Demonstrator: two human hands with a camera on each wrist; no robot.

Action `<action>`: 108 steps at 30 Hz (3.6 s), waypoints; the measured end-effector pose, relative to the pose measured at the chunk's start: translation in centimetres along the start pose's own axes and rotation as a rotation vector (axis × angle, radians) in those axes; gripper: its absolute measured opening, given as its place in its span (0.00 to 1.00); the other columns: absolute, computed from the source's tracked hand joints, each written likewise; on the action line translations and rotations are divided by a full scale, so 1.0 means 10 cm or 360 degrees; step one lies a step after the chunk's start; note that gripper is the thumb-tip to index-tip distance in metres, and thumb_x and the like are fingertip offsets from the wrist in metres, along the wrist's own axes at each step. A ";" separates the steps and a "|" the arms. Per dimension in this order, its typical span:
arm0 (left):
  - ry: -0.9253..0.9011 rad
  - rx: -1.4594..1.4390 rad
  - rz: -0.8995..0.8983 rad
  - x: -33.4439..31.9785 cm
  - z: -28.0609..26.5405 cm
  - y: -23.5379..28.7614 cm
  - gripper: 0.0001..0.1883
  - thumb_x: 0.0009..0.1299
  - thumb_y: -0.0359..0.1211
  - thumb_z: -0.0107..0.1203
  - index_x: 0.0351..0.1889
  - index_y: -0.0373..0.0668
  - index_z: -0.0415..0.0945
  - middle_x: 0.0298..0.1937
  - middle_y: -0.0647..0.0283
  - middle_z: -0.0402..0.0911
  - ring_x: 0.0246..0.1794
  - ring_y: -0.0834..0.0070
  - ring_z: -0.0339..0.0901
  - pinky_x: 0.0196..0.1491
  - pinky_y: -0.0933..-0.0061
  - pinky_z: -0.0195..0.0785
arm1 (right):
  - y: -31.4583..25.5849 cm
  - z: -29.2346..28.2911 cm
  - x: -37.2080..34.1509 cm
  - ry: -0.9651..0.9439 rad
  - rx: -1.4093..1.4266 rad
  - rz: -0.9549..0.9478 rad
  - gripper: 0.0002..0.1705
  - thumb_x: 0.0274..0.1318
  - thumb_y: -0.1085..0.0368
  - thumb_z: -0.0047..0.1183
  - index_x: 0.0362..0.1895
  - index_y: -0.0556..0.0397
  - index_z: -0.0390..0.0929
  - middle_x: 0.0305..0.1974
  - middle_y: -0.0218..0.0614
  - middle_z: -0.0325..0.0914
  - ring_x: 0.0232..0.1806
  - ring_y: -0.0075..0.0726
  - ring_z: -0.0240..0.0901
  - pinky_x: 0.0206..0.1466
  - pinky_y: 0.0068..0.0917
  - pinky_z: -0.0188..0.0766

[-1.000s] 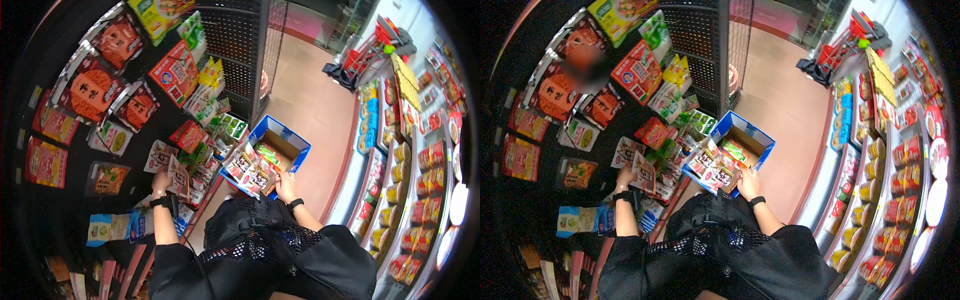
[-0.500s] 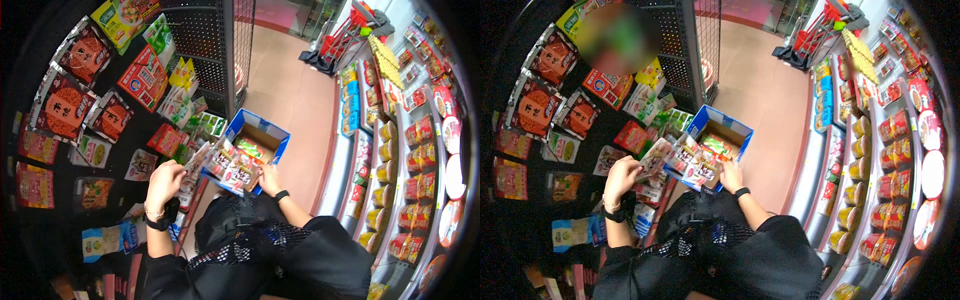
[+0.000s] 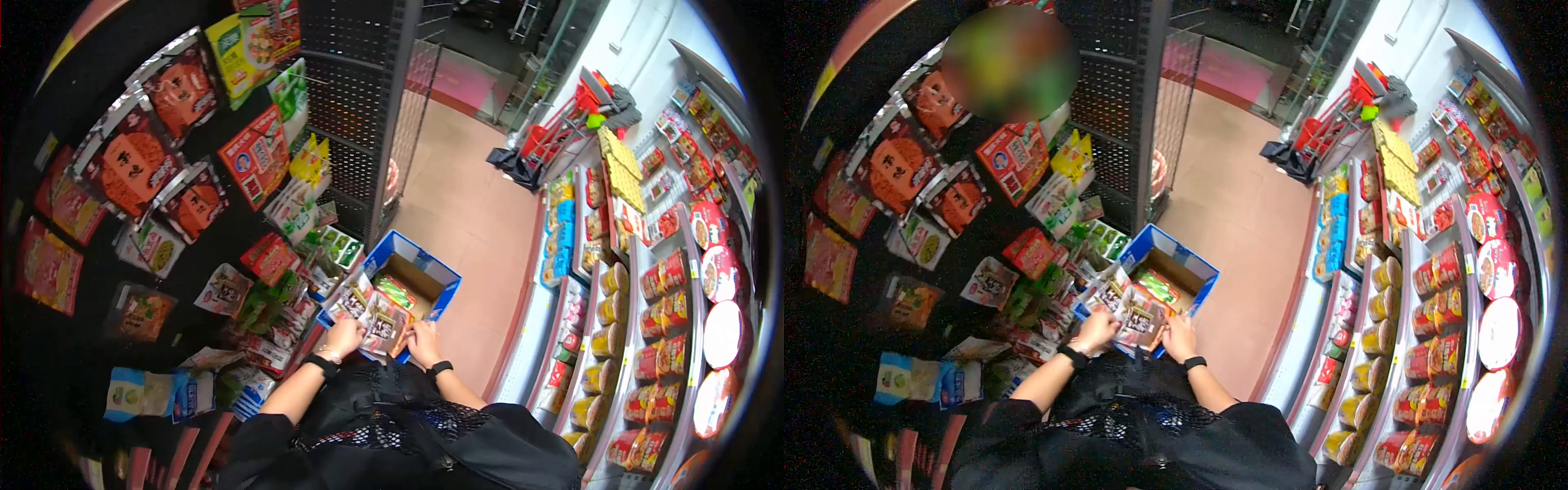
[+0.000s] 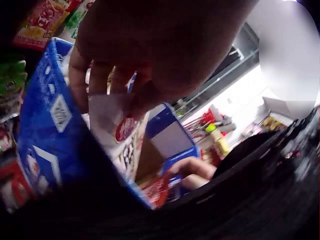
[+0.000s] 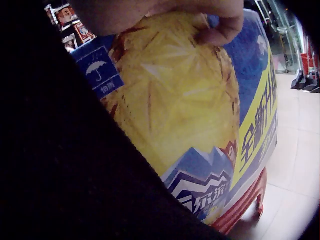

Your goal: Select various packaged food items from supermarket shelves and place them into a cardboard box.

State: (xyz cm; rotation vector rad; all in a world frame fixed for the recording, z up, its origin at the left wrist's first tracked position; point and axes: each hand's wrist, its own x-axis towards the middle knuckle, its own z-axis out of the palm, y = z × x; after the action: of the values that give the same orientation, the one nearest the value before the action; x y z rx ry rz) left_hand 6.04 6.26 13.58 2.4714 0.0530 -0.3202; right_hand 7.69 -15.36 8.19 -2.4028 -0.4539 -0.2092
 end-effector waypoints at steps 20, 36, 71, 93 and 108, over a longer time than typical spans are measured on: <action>0.1378 -0.0203 -0.0180 0.08 -0.65 -1.14 0.25 0.48 0.26 0.47 0.47 0.33 0.60 0.42 0.45 0.64 0.46 0.52 0.59 0.50 0.60 0.52 | -0.11 -0.09 0.02 -0.0111 -0.0010 0.0011 0.03 0.36 0.70 0.43 0.20 0.52 0.70 0.26 0.35 0.68 0.35 0.44 0.59 0.38 0.37 0.59; 0.1022 -0.0224 -0.0632 0.77 -1.05 -1.69 0.24 0.58 0.39 0.45 0.50 0.34 0.60 0.46 0.43 0.67 0.46 0.51 0.64 0.47 0.57 0.58 | -0.18 -0.11 0.01 -0.0164 -0.0170 0.0179 0.04 0.36 0.69 0.43 0.21 0.50 0.71 0.26 0.34 0.69 0.36 0.42 0.61 0.39 0.36 0.61; 0.0378 -0.0763 0.0575 -0.02 -1.65 0.38 0.09 0.61 0.28 0.45 0.33 0.31 0.70 0.22 0.63 0.66 0.24 0.77 0.64 0.29 0.78 0.57 | -0.12 -0.06 -0.02 0.0070 -0.0007 0.0144 0.04 0.35 0.73 0.43 0.19 0.49 0.70 0.26 0.33 0.68 0.36 0.41 0.61 0.41 0.35 0.61; 0.0339 -0.0128 0.0293 0.03 -0.17 -0.36 0.19 0.53 0.30 0.48 0.44 0.35 0.65 0.43 0.51 0.67 0.46 0.56 0.63 0.48 0.63 0.57 | -0.13 -0.11 0.00 -0.0092 0.0024 0.0189 0.04 0.34 0.72 0.44 0.19 0.49 0.71 0.30 0.33 0.68 0.38 0.41 0.60 0.43 0.39 0.58; 0.0019 0.0139 0.0282 -0.17 0.03 -0.58 0.13 0.60 0.38 0.40 0.36 0.42 0.72 0.41 0.63 0.67 0.49 0.66 0.57 0.43 0.60 0.56 | -0.26 0.07 0.25 -0.0327 -0.0151 0.0114 0.03 0.37 0.68 0.45 0.19 0.50 0.71 0.25 0.37 0.71 0.33 0.40 0.68 0.35 0.33 0.65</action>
State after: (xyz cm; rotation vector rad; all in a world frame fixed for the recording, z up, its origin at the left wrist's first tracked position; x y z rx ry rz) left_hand 3.71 10.82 10.31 2.5425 -0.1774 -0.2358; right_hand 9.08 -12.36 9.85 -2.5407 -0.4585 0.0501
